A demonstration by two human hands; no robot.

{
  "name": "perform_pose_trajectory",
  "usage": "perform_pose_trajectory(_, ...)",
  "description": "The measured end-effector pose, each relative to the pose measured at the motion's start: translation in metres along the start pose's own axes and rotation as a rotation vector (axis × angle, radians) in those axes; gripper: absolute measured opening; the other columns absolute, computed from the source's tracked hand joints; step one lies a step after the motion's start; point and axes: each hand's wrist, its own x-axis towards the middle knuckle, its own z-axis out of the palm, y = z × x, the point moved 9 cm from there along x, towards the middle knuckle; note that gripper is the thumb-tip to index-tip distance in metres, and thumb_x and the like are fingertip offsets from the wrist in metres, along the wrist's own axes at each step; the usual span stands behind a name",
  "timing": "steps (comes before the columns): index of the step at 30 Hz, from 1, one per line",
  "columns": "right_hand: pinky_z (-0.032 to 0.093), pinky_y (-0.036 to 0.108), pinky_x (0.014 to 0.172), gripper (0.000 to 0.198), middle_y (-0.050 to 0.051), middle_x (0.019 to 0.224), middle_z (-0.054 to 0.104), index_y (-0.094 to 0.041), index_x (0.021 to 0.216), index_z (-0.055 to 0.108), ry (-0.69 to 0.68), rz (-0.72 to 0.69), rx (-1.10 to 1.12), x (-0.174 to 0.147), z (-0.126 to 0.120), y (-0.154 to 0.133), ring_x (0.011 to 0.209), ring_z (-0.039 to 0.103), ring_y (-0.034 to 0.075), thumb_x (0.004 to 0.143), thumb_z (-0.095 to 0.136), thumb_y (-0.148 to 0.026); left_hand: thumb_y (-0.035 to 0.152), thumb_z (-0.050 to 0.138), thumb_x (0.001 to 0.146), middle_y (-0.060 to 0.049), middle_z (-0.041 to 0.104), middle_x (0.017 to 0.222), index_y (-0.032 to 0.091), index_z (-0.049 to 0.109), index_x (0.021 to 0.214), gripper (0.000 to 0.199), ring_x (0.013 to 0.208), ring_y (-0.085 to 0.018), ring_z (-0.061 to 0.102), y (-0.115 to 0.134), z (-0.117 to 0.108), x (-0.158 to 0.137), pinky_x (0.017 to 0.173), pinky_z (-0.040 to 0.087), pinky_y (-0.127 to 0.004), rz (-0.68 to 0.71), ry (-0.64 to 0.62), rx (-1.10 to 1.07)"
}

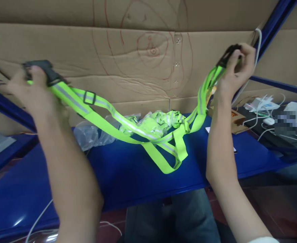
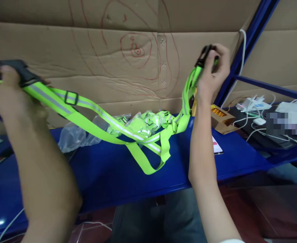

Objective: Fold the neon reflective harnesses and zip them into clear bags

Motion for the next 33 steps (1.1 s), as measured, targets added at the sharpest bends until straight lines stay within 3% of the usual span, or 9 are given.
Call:
perform_pose_trajectory(1,0.057,0.042,0.096,0.015,0.010,0.103,0.075,-0.024,0.103,0.075,-0.117,0.036,0.042,-0.005,0.018,-0.009,0.099,0.072,0.024,0.106,0.068,-0.037,0.060,0.059,0.099,0.005,0.057,0.105,0.024,0.041,0.112,0.043,0.078,-0.008,0.059,0.006,0.007,-0.010,0.083,0.060,-0.036,-0.023,0.023,-0.072)
perform_pose_trajectory(3,0.056,0.043,0.104,0.017,0.009,0.113,0.080,-0.026,0.108,0.080,-0.454,0.156,0.121,-0.025,0.062,-0.022,0.110,0.073,0.025,0.104,0.071,-0.040,0.069,0.081,0.083,0.007,0.058,0.093,0.020,0.047,0.097,0.062,0.078,-0.008,0.061,0.026,0.042,-0.032,0.081,0.060,-0.034,-0.025,-0.159,-0.124)
perform_pose_trajectory(7,0.058,0.045,0.097,0.037,0.007,0.104,0.079,-0.026,0.106,0.077,-0.835,0.308,0.191,-0.080,0.116,-0.041,0.101,0.072,0.027,0.095,0.076,-0.061,0.076,0.091,0.074,0.005,0.065,0.082,0.016,0.067,0.091,0.067,0.078,-0.012,0.063,0.067,0.103,-0.083,0.076,0.057,-0.032,0.035,-0.577,-0.166)
perform_pose_trajectory(10,0.058,0.041,0.088,0.049,0.006,0.097,0.076,-0.025,0.103,0.072,-0.990,0.371,0.261,-0.111,0.140,-0.052,0.090,0.067,0.023,0.089,0.079,-0.071,0.071,0.089,0.080,-0.002,0.077,0.090,0.017,0.078,0.092,0.056,0.082,-0.018,0.068,0.089,0.129,-0.112,0.074,0.057,-0.032,0.128,-0.816,-0.112)
perform_pose_trajectory(16,0.053,0.036,0.085,0.060,0.005,0.087,0.074,-0.021,0.086,0.071,-1.113,0.388,0.359,-0.118,0.149,-0.077,0.084,0.064,0.020,0.084,0.078,-0.081,0.064,0.084,0.087,-0.008,0.083,0.101,0.020,0.086,0.102,0.046,0.095,-0.026,0.075,0.113,0.144,-0.134,0.085,0.060,-0.033,0.260,-0.970,-0.072)
perform_pose_trajectory(21,0.053,0.041,0.094,0.054,0.006,0.091,0.073,-0.023,0.088,0.074,-1.208,0.293,0.265,-0.113,0.149,-0.093,0.089,0.064,0.024,0.089,0.075,-0.077,0.069,0.084,0.084,-0.009,0.082,0.097,0.020,0.085,0.100,0.052,0.087,-0.025,0.074,0.113,0.148,-0.140,0.077,0.061,-0.033,0.231,-0.984,-0.062)
perform_pose_trajectory(24,0.053,0.043,0.097,0.052,0.006,0.093,0.071,-0.025,0.092,0.071,-1.264,0.264,0.215,-0.119,0.152,-0.098,0.093,0.064,0.026,0.097,0.064,-0.076,0.070,0.080,0.086,-0.009,0.081,0.101,0.020,0.083,0.102,0.052,0.094,-0.028,0.073,0.115,0.151,-0.143,0.082,0.063,-0.037,0.226,-0.974,-0.055)
perform_pose_trajectory(29,0.054,0.040,0.096,0.057,0.006,0.099,0.067,-0.025,0.109,0.061,-1.156,0.276,0.241,-0.121,0.155,-0.102,0.096,0.062,0.023,0.108,0.038,-0.077,0.058,0.075,0.095,-0.010,0.078,0.120,0.019,0.074,0.113,0.043,0.116,-0.028,0.070,0.132,0.159,-0.151,0.110,0.055,-0.043,0.333,-0.960,-0.099)
perform_pose_trajectory(33,0.055,0.040,0.098,0.053,0.008,0.106,0.067,-0.023,0.116,0.060,-1.100,0.292,0.307,-0.123,0.158,-0.111,0.101,0.065,0.025,0.111,0.036,-0.070,0.053,0.076,0.095,-0.009,0.072,0.124,0.023,0.064,0.115,0.038,0.120,-0.027,0.067,0.136,0.162,-0.151,0.114,0.051,-0.044,0.362,-0.858,-0.169)
